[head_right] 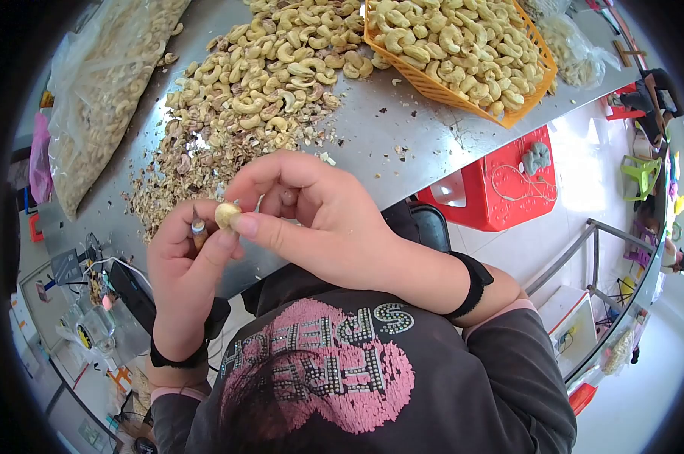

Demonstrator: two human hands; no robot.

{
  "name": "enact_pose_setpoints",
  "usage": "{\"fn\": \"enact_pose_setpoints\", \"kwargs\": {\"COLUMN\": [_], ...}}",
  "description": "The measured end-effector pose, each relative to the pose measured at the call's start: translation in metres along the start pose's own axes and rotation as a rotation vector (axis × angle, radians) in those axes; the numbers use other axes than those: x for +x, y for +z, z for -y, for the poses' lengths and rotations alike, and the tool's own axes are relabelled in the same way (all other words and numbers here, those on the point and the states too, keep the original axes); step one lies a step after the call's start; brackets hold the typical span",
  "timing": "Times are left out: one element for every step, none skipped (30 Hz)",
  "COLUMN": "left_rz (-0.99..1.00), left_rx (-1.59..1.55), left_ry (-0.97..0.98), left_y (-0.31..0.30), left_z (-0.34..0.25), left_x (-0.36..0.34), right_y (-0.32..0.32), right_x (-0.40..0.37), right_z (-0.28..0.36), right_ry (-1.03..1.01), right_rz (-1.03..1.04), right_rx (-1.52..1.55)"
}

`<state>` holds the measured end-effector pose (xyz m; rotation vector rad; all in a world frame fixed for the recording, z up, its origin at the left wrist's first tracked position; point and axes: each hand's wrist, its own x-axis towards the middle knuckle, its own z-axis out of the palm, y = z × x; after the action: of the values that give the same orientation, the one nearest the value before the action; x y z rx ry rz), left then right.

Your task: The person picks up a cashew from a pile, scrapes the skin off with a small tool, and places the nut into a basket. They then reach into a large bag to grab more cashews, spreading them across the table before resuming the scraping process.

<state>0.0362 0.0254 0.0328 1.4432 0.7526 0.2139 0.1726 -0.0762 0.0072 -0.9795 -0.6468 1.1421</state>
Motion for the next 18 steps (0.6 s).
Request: {"fn": "enact_pose_setpoints", "kwargs": {"left_rz": [-0.013, -0.013, 0.001, 0.015, 0.015, 0.000, -0.015, -0.015, 0.024, 0.062, 0.062, 0.119, 0.176, 0.175, 0.162, 0.151, 0.162, 0.156], "left_rx": [0.086, 0.086, 0.195, 0.304, 0.304, 0.299, 0.294, 0.294, 0.115, -0.064, -0.064, -0.094, -0.123, -0.123, -0.119, -0.114, -0.119, -0.149], "left_ry": [0.089, 0.089, 0.170, 0.252, 0.251, 0.278, 0.304, 0.305, 0.191, 0.076, 0.076, 0.035, -0.006, -0.007, -0.013, -0.016, -0.010, -0.073], "left_y": [-0.001, 0.000, 0.000, 0.000, 0.000, -0.001, -0.001, -0.001, -0.001, -0.001, -0.003, -0.006, -0.007, -0.005, -0.002, 0.000, -0.001, -0.004], "left_z": [0.002, -0.001, -0.005, -0.007, -0.005, -0.001, 0.001, -0.001, -0.007, -0.010, -0.011, -0.012, -0.012, -0.012, -0.012, -0.013, -0.013, -0.013], "left_x": [0.000, 0.000, 0.001, 0.001, 0.002, 0.002, 0.002, 0.002, 0.002, 0.002, 0.002, 0.002, 0.002, 0.002, 0.002, 0.002, 0.002, 0.003], "right_y": [0.000, 0.000, -0.001, -0.002, -0.004, -0.005, -0.005, -0.003, -0.002, -0.003, -0.003, -0.003, -0.003, -0.004, -0.004, -0.003, -0.002, -0.004], "right_x": [-0.001, -0.001, -0.002, -0.002, -0.002, -0.002, -0.002, -0.002, -0.002, -0.002, -0.002, -0.002, -0.002, -0.002, -0.001, 0.000, 0.000, 0.000], "right_z": [0.001, 0.002, 0.003, 0.005, 0.008, 0.010, 0.008, 0.006, 0.004, 0.003, 0.002, 0.001, 0.000, -0.002, -0.003, -0.004, -0.003, -0.001], "right_ry": [0.000, 0.069, 0.137, 0.137, 0.198, 0.259, 0.259, 0.186, 0.111, 0.111, 0.076, 0.041, 0.041, 0.011, -0.020, -0.023, -0.037, -0.051], "right_rz": [0.000, 0.019, 0.040, 0.040, 0.070, 0.100, 0.100, 0.054, 0.009, 0.008, -0.004, -0.015, -0.015, -0.001, 0.013, 0.012, 0.020, 0.020], "right_rx": [0.000, 0.070, 0.141, 0.141, 0.064, -0.012, -0.012, 0.035, 0.081, 0.081, 0.043, 0.006, 0.007, -0.013, -0.033, -0.036, -0.039, -0.052]}}
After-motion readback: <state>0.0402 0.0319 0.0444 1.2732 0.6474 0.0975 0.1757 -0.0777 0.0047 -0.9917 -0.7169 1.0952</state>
